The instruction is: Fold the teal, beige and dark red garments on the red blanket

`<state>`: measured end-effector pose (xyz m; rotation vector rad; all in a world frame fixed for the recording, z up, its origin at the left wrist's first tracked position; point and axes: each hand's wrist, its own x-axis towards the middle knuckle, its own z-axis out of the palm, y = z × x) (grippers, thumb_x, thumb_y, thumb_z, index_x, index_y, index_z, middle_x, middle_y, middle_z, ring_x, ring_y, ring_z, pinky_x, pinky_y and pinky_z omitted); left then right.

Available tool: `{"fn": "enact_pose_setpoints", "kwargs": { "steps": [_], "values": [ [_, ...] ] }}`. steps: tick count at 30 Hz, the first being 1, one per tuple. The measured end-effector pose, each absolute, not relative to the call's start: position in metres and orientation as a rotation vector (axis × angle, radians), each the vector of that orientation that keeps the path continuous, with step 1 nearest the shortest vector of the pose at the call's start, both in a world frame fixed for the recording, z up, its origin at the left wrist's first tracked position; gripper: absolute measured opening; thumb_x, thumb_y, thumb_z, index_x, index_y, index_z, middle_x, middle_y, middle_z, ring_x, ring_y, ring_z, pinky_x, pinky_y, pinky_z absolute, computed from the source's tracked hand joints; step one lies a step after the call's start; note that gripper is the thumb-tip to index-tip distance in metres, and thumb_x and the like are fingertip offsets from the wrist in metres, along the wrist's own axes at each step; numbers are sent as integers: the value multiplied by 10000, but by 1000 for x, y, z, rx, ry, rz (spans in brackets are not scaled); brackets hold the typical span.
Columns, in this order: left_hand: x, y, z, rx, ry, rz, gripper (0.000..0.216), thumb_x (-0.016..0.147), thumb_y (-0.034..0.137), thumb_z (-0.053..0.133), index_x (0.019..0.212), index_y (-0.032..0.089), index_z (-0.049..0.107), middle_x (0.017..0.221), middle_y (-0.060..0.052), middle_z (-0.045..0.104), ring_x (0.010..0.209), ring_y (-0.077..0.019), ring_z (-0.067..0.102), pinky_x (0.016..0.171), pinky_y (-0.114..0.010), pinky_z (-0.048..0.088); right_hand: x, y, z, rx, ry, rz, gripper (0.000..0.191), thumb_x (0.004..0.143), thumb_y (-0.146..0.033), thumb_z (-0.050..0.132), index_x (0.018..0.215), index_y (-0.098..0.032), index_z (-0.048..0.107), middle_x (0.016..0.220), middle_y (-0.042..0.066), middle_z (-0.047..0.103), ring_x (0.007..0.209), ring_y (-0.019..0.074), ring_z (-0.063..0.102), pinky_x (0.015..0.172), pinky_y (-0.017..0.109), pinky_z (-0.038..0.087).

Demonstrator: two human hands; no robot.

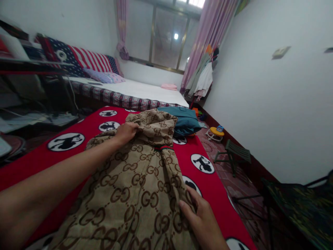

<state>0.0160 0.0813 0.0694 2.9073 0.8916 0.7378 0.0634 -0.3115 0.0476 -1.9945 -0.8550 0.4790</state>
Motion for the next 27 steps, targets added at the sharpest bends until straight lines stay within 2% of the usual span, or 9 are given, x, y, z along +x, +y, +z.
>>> {"fn": "enact_pose_setpoints", "kwargs": {
  "steps": [7, 11, 14, 16, 19, 20, 22, 25, 27],
  "values": [
    [29, 117, 164, 2879, 917, 1119, 368, 860, 196, 444, 1106, 233, 716, 1078, -88, 705, 1008, -274, 637, 851, -373, 494, 47, -299, 63, -1930, -834, 468, 535, 798, -474, 658, 1260, -204, 641, 1234, 117, 665, 1148, 286, 621, 936, 357, 535],
    [18, 136, 183, 2948, 981, 1142, 375, 853, 155, 444, 1097, 214, 724, 1069, -119, 692, 992, -296, 639, 831, -390, 491, 26, -281, 64, -1836, -1081, 546, 549, 849, -506, 593, 1324, -231, 587, 1145, 97, 705, 1053, 246, 666, 872, 308, 557],
    [-1, 153, 163, 2988, 1114, 936, 383, 825, 111, 464, 1087, 203, 727, 1077, -131, 682, 1026, -314, 619, 845, -404, 482, 12, -259, 62, -1756, -1461, 515, 464, 903, -471, 516, 1321, -279, 581, 1096, 81, 709, 967, 210, 682, 816, 292, 568],
    [-15, 163, 143, 2990, 1209, 743, 355, 786, 88, 502, 1030, 178, 743, 1049, -145, 680, 1034, -326, 608, 841, -407, 485, 8, -239, 57, -1782, -1655, 332, 445, 915, -423, 501, 1328, -272, 569, 1232, 98, 645, 1103, 229, 621, 925, 349, 528],
    [-29, 163, 115, 2981, 1274, 671, 330, 752, 59, 522, 978, 140, 749, 1085, -174, 648, 1072, -339, 579, 849, -411, 490, 11, -205, 41, -1919, -1856, 123, 586, 900, -441, 533, 1453, -297, 405, 1527, 84, 371, 1400, 299, 328, 1131, 530, 296],
    [-30, 158, 108, 2976, 1237, 747, 344, 759, 56, 512, 998, 142, 743, 1137, -174, 627, 1098, -335, 564, 872, -415, 486, 13, -196, 33, -1954, -1906, 127, 624, 906, -468, 521, 1483, -316, 341, 1578, 63, 270, 1447, 305, 221, 1153, 571, 211],
    [-26, 138, 94, 2938, 1034, 935, 361, 803, 74, 486, 1058, 164, 724, 1219, -144, 592, 1132, -295, 549, 940, -402, 468, 15, -184, 17, -1971, -1985, 208, 618, 931, -504, 466, 1500, -346, 285, 1609, 30, 164, 1475, 294, 122, 1161, 594, 143],
    [-13, 91, 68, 2795, 540, 1058, 292, 897, 222, 489, 1089, 181, 705, 1227, -97, 598, 1148, -221, 556, 1029, -341, 437, 16, -179, 4, -1956, -1985, 272, 610, 936, -506, 459, 1499, -346, 285, 1607, 26, 158, 1473, 290, 134, 1162, 594, 126],
    [-4, 59, 44, 2727, 315, 1023, 324, 906, 307, 525, 1179, 201, 664, 1341, -90, 538, 1233, -218, 508, 1080, -342, 400, 20, -180, 4, -1900, -1959, 276, 574, 907, -494, 523, 1447, -341, 397, 1571, 38, 286, 1440, 298, 253, 1155, 578, 185]
  ]
}}
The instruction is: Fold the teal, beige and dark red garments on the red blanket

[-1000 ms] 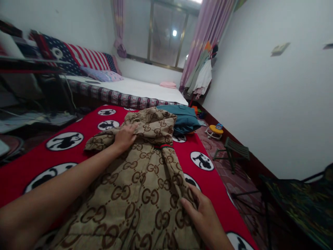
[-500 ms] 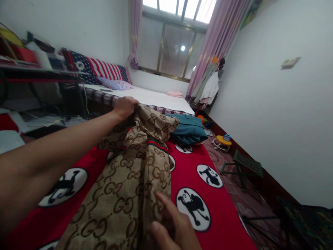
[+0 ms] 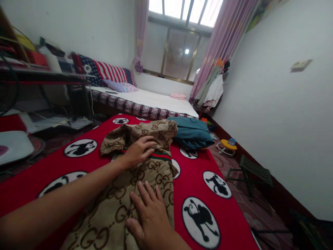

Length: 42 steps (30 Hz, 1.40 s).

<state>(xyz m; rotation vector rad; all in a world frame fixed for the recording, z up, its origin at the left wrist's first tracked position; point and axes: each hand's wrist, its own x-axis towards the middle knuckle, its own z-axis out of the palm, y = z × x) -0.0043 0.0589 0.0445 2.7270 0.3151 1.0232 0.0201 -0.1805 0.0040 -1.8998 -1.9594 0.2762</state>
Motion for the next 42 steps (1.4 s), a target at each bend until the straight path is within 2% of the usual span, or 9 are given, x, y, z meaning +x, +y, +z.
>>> {"fn": "enact_pose_setpoints", "kwargs": {
  "steps": [4, 6, 8, 13, 17, 22, 28, 36, 42],
  "values": [
    [3, 21, 0, 2725, 365, 836, 401, 876, 318, 580, 1258, 198, 611, 1459, -123, 441, 1366, -290, 380, 1148, -476, 301, 54, -168, 20, -1768, -1672, 295, 291, 907, -371, 547, 1152, -256, 655, 1125, 62, 704, 1019, 214, 655, 901, 367, 509],
    [3, 16, -11, 2724, 419, 795, 396, 870, 312, 585, 1246, 191, 612, 1474, -133, 424, 1387, -303, 349, 1156, -502, 275, 86, -149, 34, -1737, -1416, 221, 259, 909, -333, 524, 1102, -216, 651, 904, 47, 719, 732, 165, 673, 682, 286, 534],
    [3, 17, -14, 2719, 428, 793, 394, 865, 313, 594, 1241, 197, 609, 1474, -127, 427, 1389, -297, 349, 1160, -494, 270, 123, -123, 51, -1716, -1218, 61, 267, 882, -312, 532, 1105, -194, 619, 878, 44, 691, 602, 144, 632, 585, 269, 509],
    [3, 19, -10, 2702, 426, 786, 406, 867, 319, 597, 1253, 194, 597, 1479, -128, 423, 1399, -294, 335, 1169, -496, 253, 199, -54, 100, -1716, -1241, -297, 442, 796, -191, 520, 1237, -207, 551, 1198, 90, 630, 588, 118, 601, 644, 293, 509],
    [3, 17, -11, 2682, 419, 796, 405, 862, 317, 606, 1250, 205, 594, 1491, -119, 411, 1408, -289, 321, 1171, -505, 250, 234, -11, 129, -1999, -1688, -105, 662, 663, -156, 671, 1308, -233, 541, 1134, 38, 680, 702, 147, 623, 691, 273, 493],
    [3, 17, -12, 2682, 387, 800, 424, 852, 315, 617, 1254, 186, 583, 1530, -131, 346, 1438, -291, 259, 1181, -509, 226, 247, 32, 151, -2426, -1838, -62, 171, 722, -327, 716, 836, -200, 736, 632, -12, 661, 653, 170, 614, 597, 239, 424],
    [3, 16, -12, 2697, 375, 801, 476, 837, 302, 625, 1292, 183, 559, 1562, -153, 267, 1465, -317, 163, 1168, -546, 236, 222, 70, 116, -2439, -1580, -588, 211, 841, -353, 618, 967, -226, 729, 994, 64, 704, 938, 237, 629, 764, 302, 441],
    [4, 16, -16, 2683, 385, 813, 463, 826, 326, 644, 1269, 203, 587, 1578, -151, 213, 1466, -354, 125, 1149, -557, 270, 208, 82, 23, -2548, -1625, -334, 372, 930, -91, 344, 1188, -128, 609, 1277, 160, 554, 1006, 211, 634, 838, 293, 453],
    [3, 16, -16, 2633, 410, 820, 466, 820, 324, 649, 1266, 199, 597, 1558, -164, 263, 1463, -347, 151, 1155, -534, 266, 197, 73, 52, -2454, -1752, -225, 399, 843, -90, 502, 1227, -135, 605, 1282, 117, 596, 1132, 207, 569, 944, 261, 413]
  ]
}}
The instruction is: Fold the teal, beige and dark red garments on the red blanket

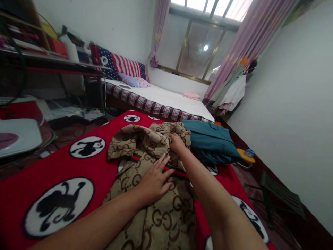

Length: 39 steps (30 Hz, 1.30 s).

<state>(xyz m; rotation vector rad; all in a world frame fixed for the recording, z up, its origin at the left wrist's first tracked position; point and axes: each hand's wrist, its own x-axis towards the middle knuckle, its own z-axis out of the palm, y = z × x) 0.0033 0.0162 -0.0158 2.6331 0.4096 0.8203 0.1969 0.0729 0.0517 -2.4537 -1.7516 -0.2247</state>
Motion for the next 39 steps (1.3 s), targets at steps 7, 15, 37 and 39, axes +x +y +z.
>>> {"fn": "enact_pose_setpoints", "kwargs": {
  "steps": [7, 15, 37, 39],
  "values": [
    [3, 20, -9, 2526, 412, 923, 259, 833, 233, 600, 1070, 180, 691, 1393, -112, 523, 1398, -311, 342, 1139, -484, 347, 179, 22, 17, -2157, -1664, -95, 415, 980, -273, 305, 1231, -206, 629, 1296, 55, 626, 1187, 185, 569, 1000, 292, 411],
    [2, 30, -9, 2385, 417, 1028, 270, 807, 84, 533, 950, 196, 733, 1154, -49, 691, 1280, -237, 509, 1095, -407, 435, 169, 11, 25, -2319, -1553, 74, 410, 907, -197, 414, 1266, -173, 610, 1294, 85, 632, 1186, 220, 583, 1008, 322, 417],
    [-107, 156, 14, 1766, 1693, 1156, 777, 711, 382, 715, 1353, 72, 403, 1201, -212, 619, 1191, -353, 546, 972, -456, 431, 110, -47, -14, -2301, -1355, -38, 539, 975, -436, 362, 1469, -222, 363, 1538, 83, 352, 1434, 246, 275, 1140, 533, 204],
    [-111, 170, 13, 1738, 1631, 984, 805, 681, 400, 738, 1348, 85, 413, 1087, -169, 683, 1123, -328, 601, 914, -406, 467, 111, -47, -15, -2265, -1335, -44, 527, 970, -428, 380, 1446, -203, 398, 1522, 92, 380, 1421, 247, 303, 1137, 524, 218]
  ]
}}
